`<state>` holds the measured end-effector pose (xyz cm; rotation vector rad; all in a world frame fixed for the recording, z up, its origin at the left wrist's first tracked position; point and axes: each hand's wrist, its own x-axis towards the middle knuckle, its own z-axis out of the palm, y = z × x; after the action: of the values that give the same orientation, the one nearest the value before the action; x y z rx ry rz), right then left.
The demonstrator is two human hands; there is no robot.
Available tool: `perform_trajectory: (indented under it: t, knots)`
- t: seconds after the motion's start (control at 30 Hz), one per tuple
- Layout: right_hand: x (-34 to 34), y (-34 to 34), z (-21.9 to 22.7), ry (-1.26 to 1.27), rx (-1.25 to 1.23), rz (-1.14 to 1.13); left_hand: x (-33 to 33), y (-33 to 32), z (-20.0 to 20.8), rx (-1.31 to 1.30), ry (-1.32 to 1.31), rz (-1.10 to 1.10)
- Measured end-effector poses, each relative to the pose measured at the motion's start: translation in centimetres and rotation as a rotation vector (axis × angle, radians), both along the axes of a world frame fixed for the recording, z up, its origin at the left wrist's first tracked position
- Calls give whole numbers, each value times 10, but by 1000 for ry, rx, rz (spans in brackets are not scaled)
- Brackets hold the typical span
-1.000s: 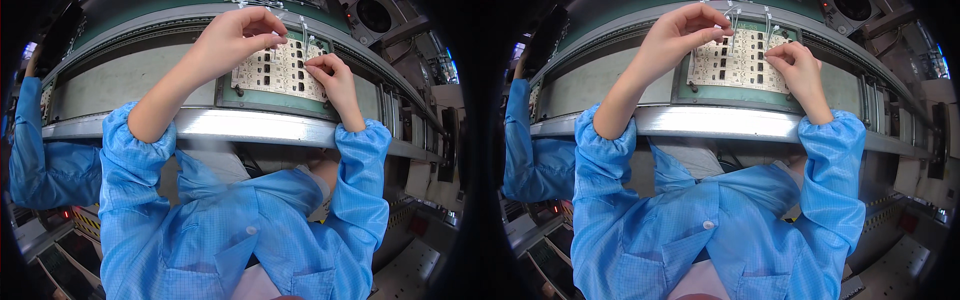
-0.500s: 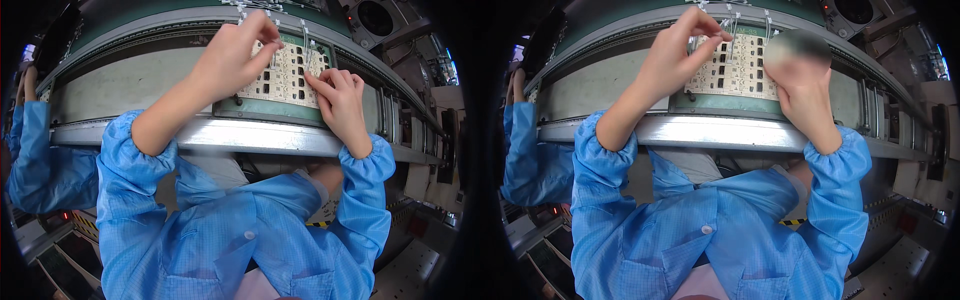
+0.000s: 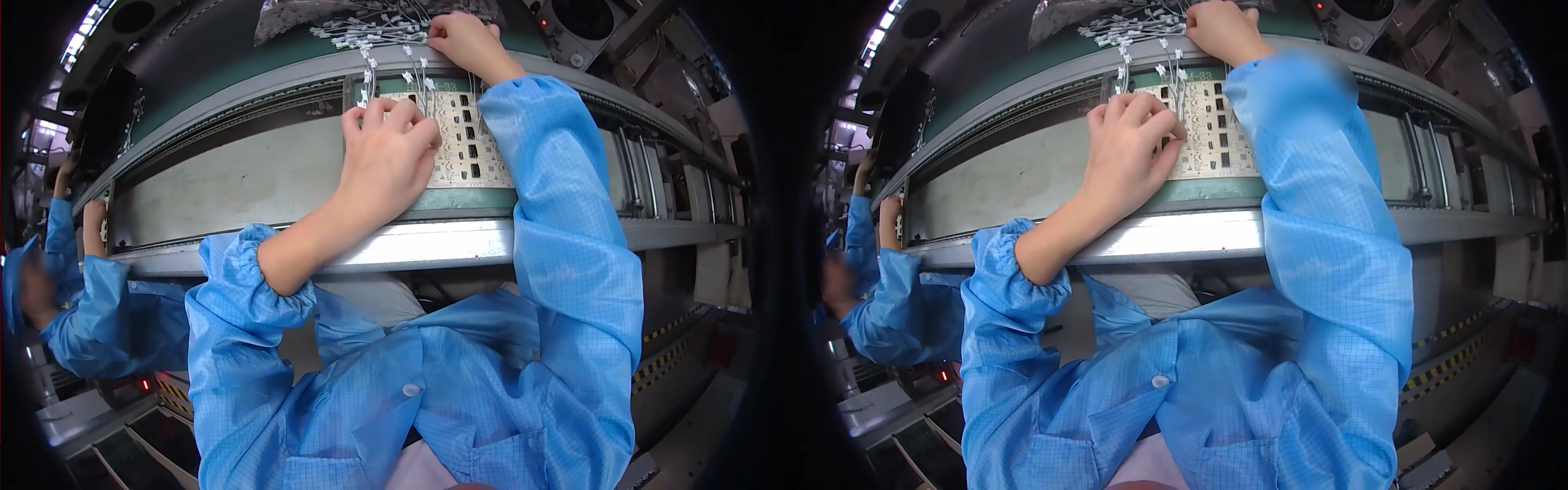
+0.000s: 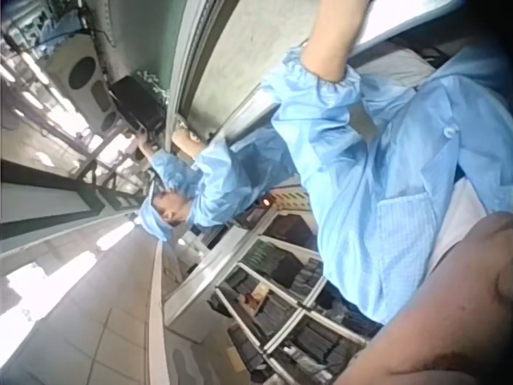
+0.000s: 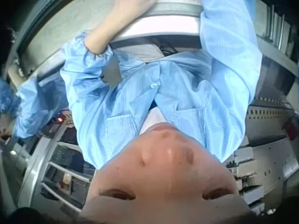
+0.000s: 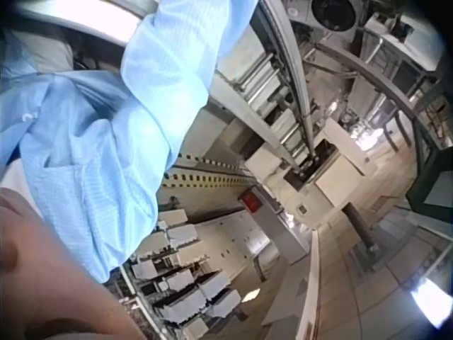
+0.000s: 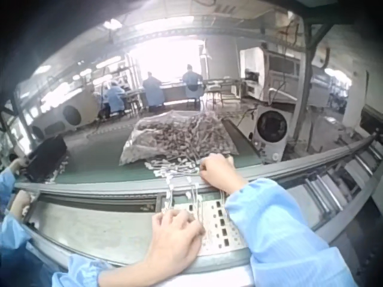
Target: Manually inserting electronic components into a printed circuit board on a conveyor-based assembly line.
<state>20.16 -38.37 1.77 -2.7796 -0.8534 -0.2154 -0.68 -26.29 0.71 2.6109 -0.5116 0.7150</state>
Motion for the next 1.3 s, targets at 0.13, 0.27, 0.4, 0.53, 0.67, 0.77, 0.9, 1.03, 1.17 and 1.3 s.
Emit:
perform_trajectory:
  t: [0.13,0.27,0.4,0.53,0.67,0.77,0.9,1.03,1.17,1.3]
  knots:
    - [0,1,5,-93,124,-3,2,-3,4,-8,58,65]
    - [7,-9,8,-157,441,43,-3,-2,11,1,87,89]
    - [-1,-27,40,-106,843,64,-4,-1,11,47,70,96]
    - [6,-50,36,-25,934,39,-5,-5,10,33,85,92]
    - [-6,-57,36,-13,979,-16,-8,-3,10,29,96,115]
    - [-15,-81,51,651,1335,266,-10,-4,12,84,71,121]
    - [5,-78,25,250,1162,159,-12,-7,10,73,42,115]
    - [-11,-92,27,270,1202,199,-17,-12,15,131,32,86]
    - [-48,-113,24,175,1037,248,-24,-8,20,187,52,24]
    - [-97,-123,20,-147,655,284,35,24,33,102,310,4]
